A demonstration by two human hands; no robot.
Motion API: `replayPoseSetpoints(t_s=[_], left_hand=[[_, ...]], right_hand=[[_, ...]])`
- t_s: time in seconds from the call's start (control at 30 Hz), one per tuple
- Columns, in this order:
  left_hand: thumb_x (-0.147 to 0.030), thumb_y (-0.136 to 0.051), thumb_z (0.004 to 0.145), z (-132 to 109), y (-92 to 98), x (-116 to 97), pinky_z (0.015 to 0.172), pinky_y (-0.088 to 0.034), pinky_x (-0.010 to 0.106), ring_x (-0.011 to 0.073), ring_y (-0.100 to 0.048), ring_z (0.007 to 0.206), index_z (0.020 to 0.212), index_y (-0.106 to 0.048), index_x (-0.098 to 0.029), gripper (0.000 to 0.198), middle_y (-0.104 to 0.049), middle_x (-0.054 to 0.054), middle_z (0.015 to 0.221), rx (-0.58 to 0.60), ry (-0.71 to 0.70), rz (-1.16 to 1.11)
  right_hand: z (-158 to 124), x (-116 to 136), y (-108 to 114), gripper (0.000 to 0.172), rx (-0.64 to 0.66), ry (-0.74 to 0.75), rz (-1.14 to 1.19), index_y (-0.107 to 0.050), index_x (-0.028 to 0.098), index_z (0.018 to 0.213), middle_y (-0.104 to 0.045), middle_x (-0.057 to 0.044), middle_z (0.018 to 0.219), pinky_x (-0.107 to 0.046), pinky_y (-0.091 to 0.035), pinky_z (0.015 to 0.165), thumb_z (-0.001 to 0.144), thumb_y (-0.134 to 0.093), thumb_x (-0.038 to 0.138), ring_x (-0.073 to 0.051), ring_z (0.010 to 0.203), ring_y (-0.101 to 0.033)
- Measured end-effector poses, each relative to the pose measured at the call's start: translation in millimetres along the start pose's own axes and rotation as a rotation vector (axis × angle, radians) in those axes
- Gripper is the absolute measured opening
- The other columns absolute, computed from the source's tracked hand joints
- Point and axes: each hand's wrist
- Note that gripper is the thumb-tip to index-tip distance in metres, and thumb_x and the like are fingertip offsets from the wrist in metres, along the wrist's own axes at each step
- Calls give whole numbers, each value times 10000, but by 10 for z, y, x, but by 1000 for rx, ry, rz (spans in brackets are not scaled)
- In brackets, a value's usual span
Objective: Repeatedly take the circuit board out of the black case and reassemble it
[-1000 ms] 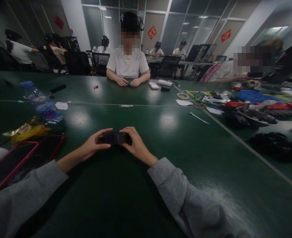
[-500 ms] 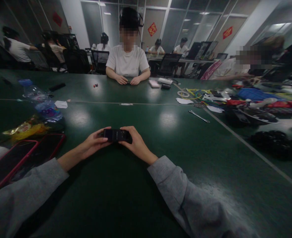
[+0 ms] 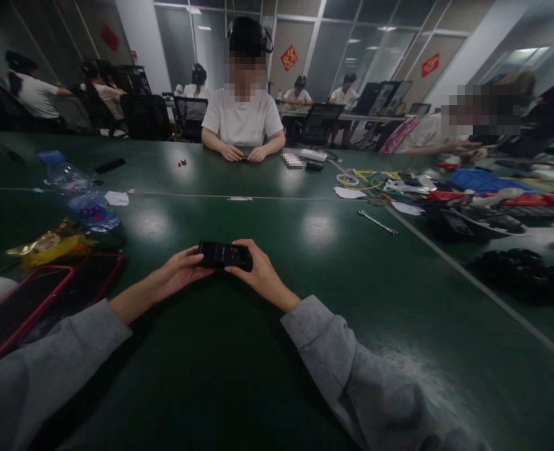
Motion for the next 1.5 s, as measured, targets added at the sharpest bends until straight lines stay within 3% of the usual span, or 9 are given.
replayPoseSetpoints(t_s=[0.3, 0.7, 1.1, 1.5], left_hand=[[-254, -653, 842, 14, 30, 2, 1097, -415, 396, 241, -641, 1101, 1280, -500, -162, 473, -638, 119, 1217, 47, 6, -42], [-112, -673, 788, 9, -4, 11, 1000, -470, 415, 246, -695, 981, 1241, -505, -134, 483, -686, 129, 1112, 45, 25, -146], [-131, -645, 824, -4, 9, -2, 1050, -425, 406, 249, -665, 1056, 1288, -483, -117, 491, -644, 160, 1201, 53, 16, -164], [-136, -677, 809, 14, 5, 10, 995, -490, 390, 249, -691, 1004, 1285, -461, -130, 522, -659, 156, 1169, 16, -2, -137]], right_hand=[[-14, -3, -9, 617, 37, 29, -49, -384, 269, 1290, -536, -85, 1242, -483, -474, 977, 770, -714, 238, -263, 1141, -563], [11, -2, 0, 566, 69, 24, 21, -387, 270, 1235, -502, -69, 1211, -458, -461, 987, 773, -711, 229, -252, 1142, -542], [12, 25, 5, 566, 93, -37, 104, -389, 285, 1271, -514, -69, 1210, -453, -488, 950, 802, -705, 320, -246, 1098, -563], [6, 21, 10, 538, 5, 22, -160, -435, 293, 1312, -507, -80, 1241, -493, -442, 1007, 832, -677, 279, -261, 1166, -507]])
Point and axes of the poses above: each hand's wrist, its own z-axis towards the middle knuckle, its own y-axis out of the back of the hand, x = y × z
